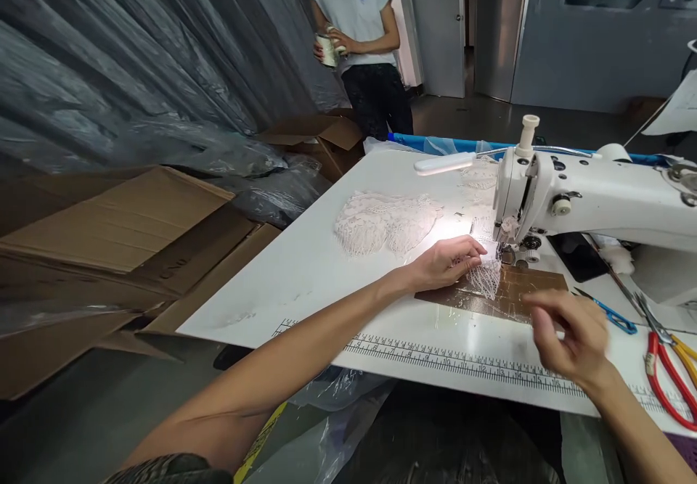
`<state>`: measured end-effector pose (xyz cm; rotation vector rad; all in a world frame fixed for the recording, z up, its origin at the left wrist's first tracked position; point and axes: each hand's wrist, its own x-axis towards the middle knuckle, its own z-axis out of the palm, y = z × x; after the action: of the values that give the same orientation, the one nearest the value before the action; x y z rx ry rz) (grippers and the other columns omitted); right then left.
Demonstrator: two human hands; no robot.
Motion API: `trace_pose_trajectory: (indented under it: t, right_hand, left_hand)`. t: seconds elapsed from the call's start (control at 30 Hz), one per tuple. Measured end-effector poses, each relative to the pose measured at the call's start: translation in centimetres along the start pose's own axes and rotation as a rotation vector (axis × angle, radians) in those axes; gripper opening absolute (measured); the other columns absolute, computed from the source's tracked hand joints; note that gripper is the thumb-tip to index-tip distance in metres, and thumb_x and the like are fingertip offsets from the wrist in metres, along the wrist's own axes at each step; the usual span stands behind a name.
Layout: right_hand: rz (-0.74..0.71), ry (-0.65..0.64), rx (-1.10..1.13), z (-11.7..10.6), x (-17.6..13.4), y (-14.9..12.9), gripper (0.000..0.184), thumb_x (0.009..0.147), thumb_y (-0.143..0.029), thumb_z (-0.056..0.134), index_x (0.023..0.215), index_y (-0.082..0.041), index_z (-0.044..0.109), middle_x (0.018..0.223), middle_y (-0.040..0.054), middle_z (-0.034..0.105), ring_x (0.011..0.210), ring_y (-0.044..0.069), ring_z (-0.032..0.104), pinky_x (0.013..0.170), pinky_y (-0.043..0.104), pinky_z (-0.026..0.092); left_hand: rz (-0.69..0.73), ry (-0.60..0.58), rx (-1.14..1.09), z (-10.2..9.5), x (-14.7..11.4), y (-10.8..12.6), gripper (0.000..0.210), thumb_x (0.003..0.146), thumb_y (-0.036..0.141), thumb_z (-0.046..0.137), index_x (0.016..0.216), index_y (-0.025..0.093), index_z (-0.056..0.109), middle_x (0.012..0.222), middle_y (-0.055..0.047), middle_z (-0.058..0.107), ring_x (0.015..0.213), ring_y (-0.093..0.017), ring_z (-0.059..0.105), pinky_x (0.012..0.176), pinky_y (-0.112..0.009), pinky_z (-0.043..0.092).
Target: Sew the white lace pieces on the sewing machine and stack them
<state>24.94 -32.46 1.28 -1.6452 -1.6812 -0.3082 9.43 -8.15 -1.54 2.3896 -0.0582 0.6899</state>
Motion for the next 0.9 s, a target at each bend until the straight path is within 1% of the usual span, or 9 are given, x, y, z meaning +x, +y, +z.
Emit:
trace_pose_trajectory:
  t: [0.07, 0.17, 0.27, 0.33, 0.47, 0.57, 0.63, 0.7, 0.9]
  right_hand:
    - [0.055, -0.166, 0.113, 2.4, 2.0, 1.0, 0.029, 0.100, -0.038, 0.051, 0.115, -0.019, 0.066, 0.061, -0.0030, 0.062, 0.042, 0.012, 0.052, 0.042, 0.025, 0.044]
    - [0.164, -0.316, 0.136, 4.7, 4.1, 1.8, 0.043, 0.094, -0.046, 0.056, 0.125, -0.016, 0.062, 0.070, 0.0006, 0.068, 0.047, 0.015, 0.058, 0.045, 0.027, 0.047]
    - [0.195, -0.319, 0.158, 5.6, 5.0, 2.1, 0.030, 0.096, -0.041, 0.051, 0.105, -0.019, 0.069, 0.076, 0.0041, 0.073, 0.059, 0.018, 0.066, 0.055, 0.030, 0.052]
    - [0.200, -0.310, 0.192, 5.7, 4.9, 2.3, 0.029, 0.097, -0.039, 0.049, 0.097, -0.021, 0.071, 0.076, 0.0039, 0.074, 0.059, 0.018, 0.066, 0.057, 0.030, 0.053]
    - [0.254, -0.305, 0.073, 5.5, 4.2, 2.8, 0.036, 0.098, -0.046, 0.047, 0.105, -0.020, 0.072, 0.065, 0.0022, 0.069, 0.049, 0.017, 0.059, 0.048, 0.028, 0.047]
    - [0.134, -0.337, -0.128, 5.3, 3.4, 3.0, 0.038, 0.101, -0.041, 0.043, 0.115, -0.020, 0.071, 0.081, 0.0075, 0.071, 0.059, 0.018, 0.063, 0.049, 0.027, 0.044]
    - [-0.004, -0.382, -0.192, 5.2, 2.8, 2.8, 0.037, 0.101, -0.034, 0.041, 0.120, -0.022, 0.070, 0.091, 0.0099, 0.069, 0.066, 0.018, 0.063, 0.049, 0.026, 0.044]
    - [-0.090, -0.402, -0.201, 5.2, 2.4, 2.6, 0.036, 0.101, -0.029, 0.041, 0.121, -0.023, 0.071, 0.090, 0.0094, 0.064, 0.066, 0.017, 0.061, 0.048, 0.025, 0.043]
    - [-0.152, -0.368, -0.080, 4.7, 1.8, 2.3, 0.034, 0.098, -0.023, 0.045, 0.113, -0.021, 0.076, 0.091, 0.0097, 0.061, 0.075, 0.017, 0.062, 0.060, 0.028, 0.054]
  left_hand:
    - [0.045, 0.040, 0.014, 0.0, 0.0, 0.0, 0.021, 0.102, 0.023, 0.053, 0.087, 0.012, 0.065, 0.097, -0.010, 0.073, 0.094, -0.016, 0.070, 0.081, -0.033, 0.062]
    - [0.097, 0.059, 0.062, 0.2, -0.1, 0.2, 0.025, 0.104, 0.026, 0.050, 0.089, 0.012, 0.064, 0.097, -0.011, 0.072, 0.092, -0.016, 0.070, 0.080, -0.033, 0.062]
    - [0.154, 0.035, 0.135, 0.6, -0.2, 0.5, 0.028, 0.098, 0.039, 0.062, 0.098, 0.011, 0.064, 0.100, -0.013, 0.072, 0.095, -0.019, 0.070, 0.080, -0.036, 0.064]
    - [0.181, 0.037, 0.210, 1.0, -0.3, 0.8, 0.031, 0.096, 0.042, 0.065, 0.099, 0.011, 0.065, 0.101, -0.013, 0.072, 0.095, -0.020, 0.070, 0.079, -0.036, 0.064]
    - [0.187, 0.111, 0.267, 1.2, -0.3, 1.0, 0.026, 0.106, 0.027, 0.046, 0.094, 0.012, 0.064, 0.097, -0.010, 0.072, 0.087, -0.014, 0.071, 0.075, -0.030, 0.065]
    - [0.186, 0.159, 0.243, 1.0, -0.3, 0.9, 0.026, 0.106, 0.026, 0.044, 0.093, 0.012, 0.062, 0.095, -0.010, 0.073, 0.085, -0.013, 0.071, 0.072, -0.027, 0.064]
    - [0.182, 0.127, 0.249, 0.9, -0.4, 0.8, 0.026, 0.106, 0.027, 0.044, 0.095, 0.012, 0.062, 0.097, -0.010, 0.073, 0.084, -0.013, 0.071, 0.069, -0.025, 0.063]
    - [0.185, 0.054, 0.266, 1.1, -0.5, 0.7, 0.024, 0.106, 0.025, 0.044, 0.099, 0.012, 0.062, 0.103, -0.011, 0.074, 0.087, -0.013, 0.072, 0.070, -0.024, 0.063]
    - [0.331, -0.116, 0.465, 1.8, -0.8, 0.2, 0.023, 0.103, 0.018, 0.045, 0.094, 0.013, 0.065, 0.100, -0.007, 0.075, 0.089, -0.016, 0.072, 0.096, -0.037, 0.058]
